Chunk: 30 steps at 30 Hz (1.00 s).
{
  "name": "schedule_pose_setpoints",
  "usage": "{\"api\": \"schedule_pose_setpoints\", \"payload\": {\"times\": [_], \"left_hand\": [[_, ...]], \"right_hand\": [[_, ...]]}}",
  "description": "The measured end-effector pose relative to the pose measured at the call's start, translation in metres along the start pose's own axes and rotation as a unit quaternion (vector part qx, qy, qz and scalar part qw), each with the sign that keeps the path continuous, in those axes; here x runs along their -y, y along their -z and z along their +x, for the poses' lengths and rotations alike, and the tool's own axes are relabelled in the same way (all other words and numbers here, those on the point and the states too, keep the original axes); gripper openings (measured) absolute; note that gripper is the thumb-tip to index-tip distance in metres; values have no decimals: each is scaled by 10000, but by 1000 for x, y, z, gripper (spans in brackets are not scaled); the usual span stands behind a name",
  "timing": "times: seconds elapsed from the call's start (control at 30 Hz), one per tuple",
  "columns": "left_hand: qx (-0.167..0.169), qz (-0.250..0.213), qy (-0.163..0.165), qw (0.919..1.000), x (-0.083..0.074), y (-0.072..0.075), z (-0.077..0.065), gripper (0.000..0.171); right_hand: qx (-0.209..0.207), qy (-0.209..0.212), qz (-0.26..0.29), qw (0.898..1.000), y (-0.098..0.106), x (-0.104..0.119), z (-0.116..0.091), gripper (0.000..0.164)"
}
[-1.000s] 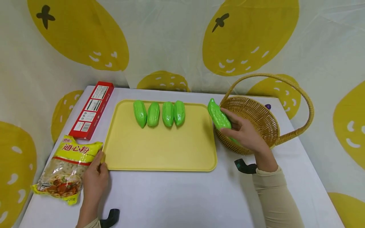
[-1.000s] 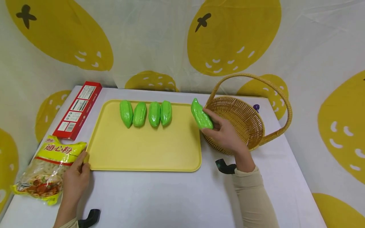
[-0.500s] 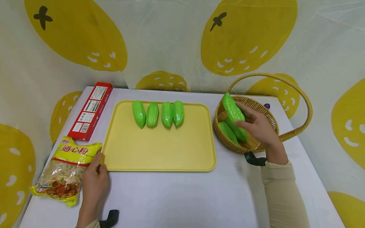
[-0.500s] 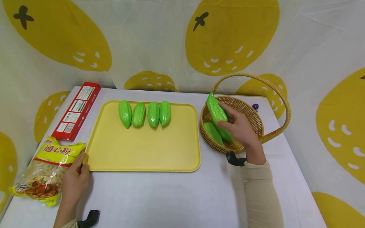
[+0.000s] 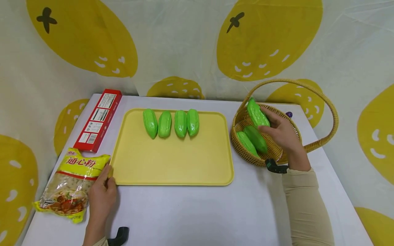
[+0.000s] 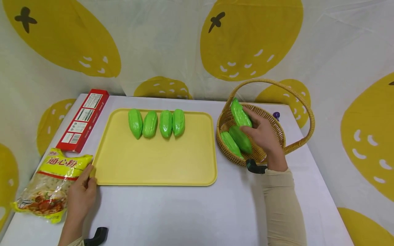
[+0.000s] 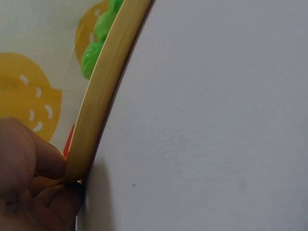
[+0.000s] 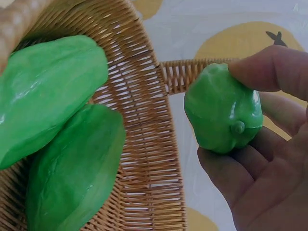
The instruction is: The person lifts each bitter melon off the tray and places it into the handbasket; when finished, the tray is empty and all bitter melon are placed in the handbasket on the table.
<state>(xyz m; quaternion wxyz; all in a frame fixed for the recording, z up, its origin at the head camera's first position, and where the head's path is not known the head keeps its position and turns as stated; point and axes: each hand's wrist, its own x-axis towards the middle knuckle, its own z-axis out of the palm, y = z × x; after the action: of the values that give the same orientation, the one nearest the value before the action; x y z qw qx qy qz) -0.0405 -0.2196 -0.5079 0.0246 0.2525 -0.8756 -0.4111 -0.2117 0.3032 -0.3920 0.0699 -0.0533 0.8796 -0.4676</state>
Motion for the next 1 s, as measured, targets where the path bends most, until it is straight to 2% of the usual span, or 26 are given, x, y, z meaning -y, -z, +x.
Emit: {"api": "schedule_pose_setpoints", "payload": {"times": [0.23, 0.43, 0.67, 1.0], "left_hand": [[-13, -16, -5, 10000, 2, -1, 0, 53], [8, -18, -7, 10000, 3, -1, 0, 53], [-21, -46, -67, 10000, 2, -1, -1, 53], [-105, -88, -152, 9998, 2, 0, 0, 52]], "right_hand": [[-192, -12, -144, 9997, 0, -11, 6, 70], [-302, -333, -116, 9989, -2, -23, 10, 69], [-160, -666, -85, 9976, -6, -29, 9, 69], [-361, -898, -518, 9940, -7, -37, 3, 67]]}}
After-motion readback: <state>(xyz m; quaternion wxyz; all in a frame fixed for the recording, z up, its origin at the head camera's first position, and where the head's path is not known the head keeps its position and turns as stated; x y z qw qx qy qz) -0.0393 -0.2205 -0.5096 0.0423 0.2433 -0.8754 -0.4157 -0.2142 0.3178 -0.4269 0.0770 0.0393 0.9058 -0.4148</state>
